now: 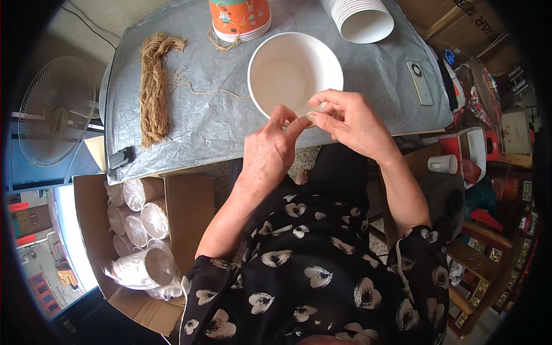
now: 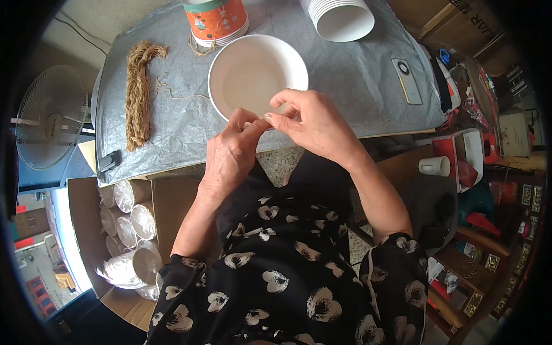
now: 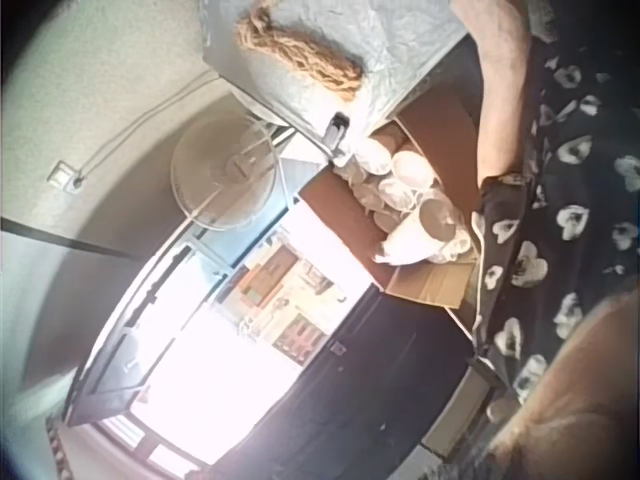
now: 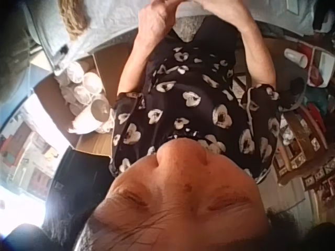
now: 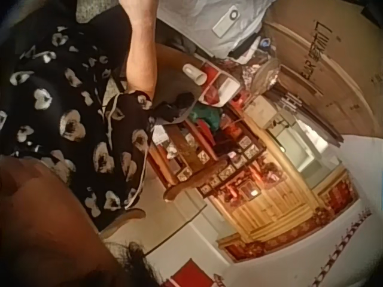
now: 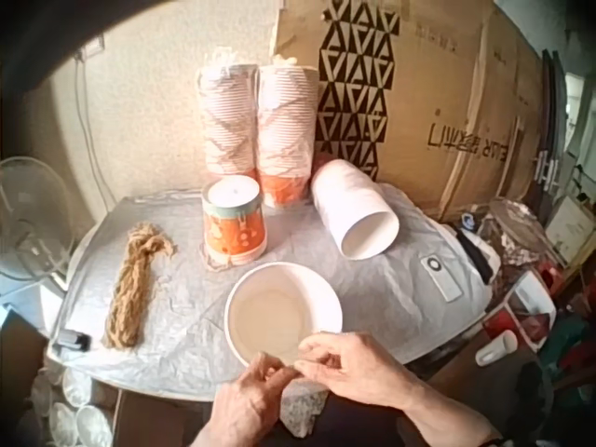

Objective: The person attaches string handles to paper cups by threading strings through the holes in the cups, tying knots in the strings by hand, and stacking the cups.

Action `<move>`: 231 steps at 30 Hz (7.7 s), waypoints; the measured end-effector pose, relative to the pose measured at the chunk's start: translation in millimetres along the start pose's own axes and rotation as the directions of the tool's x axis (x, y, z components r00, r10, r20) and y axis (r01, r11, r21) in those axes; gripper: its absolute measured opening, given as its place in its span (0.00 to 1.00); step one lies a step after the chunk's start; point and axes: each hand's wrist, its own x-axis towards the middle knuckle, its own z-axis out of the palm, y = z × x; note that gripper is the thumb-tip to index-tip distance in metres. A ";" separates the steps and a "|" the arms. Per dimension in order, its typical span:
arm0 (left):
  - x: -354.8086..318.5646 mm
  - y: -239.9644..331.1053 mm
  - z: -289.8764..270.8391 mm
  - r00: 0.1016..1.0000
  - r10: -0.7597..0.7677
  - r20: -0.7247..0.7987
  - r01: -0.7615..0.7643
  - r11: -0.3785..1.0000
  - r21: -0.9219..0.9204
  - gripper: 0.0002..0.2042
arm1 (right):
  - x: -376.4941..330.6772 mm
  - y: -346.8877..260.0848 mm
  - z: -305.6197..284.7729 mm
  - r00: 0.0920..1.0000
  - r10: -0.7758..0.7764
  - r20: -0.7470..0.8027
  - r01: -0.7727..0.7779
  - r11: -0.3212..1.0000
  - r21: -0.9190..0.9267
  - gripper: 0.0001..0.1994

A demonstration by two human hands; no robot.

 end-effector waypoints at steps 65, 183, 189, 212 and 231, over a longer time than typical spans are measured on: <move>43.9 4.9 -21.6 0.883 0.088 0.461 0.280 0.689 -0.668 0.13 | -59.1 35.0 18.8 0.949 -0.024 -0.314 0.172 0.875 0.452 0.06; -3.2 9.0 3.0 0.958 -0.280 0.063 0.201 0.497 -0.844 0.05 | -32.0 32.3 58.4 0.923 0.125 -0.365 0.166 0.724 0.669 0.06; -0.1 5.0 -3.4 0.930 -0.283 0.236 0.327 0.338 -0.883 0.06 | -32.2 31.5 48.5 0.940 0.173 -0.294 0.112 0.657 0.745 0.11; 3.5 3.0 -14.3 0.924 -0.229 0.308 0.374 0.365 -0.853 0.02 | -33.2 30.8 37.1 0.985 0.098 -0.142 0.002 0.815 0.579 0.07; 1.5 -1.1 -12.7 0.942 -0.205 0.264 0.312 0.257 -0.915 0.02 | -34.5 24.3 49.1 0.966 -0.016 -0.258 0.142 0.865 0.482 0.04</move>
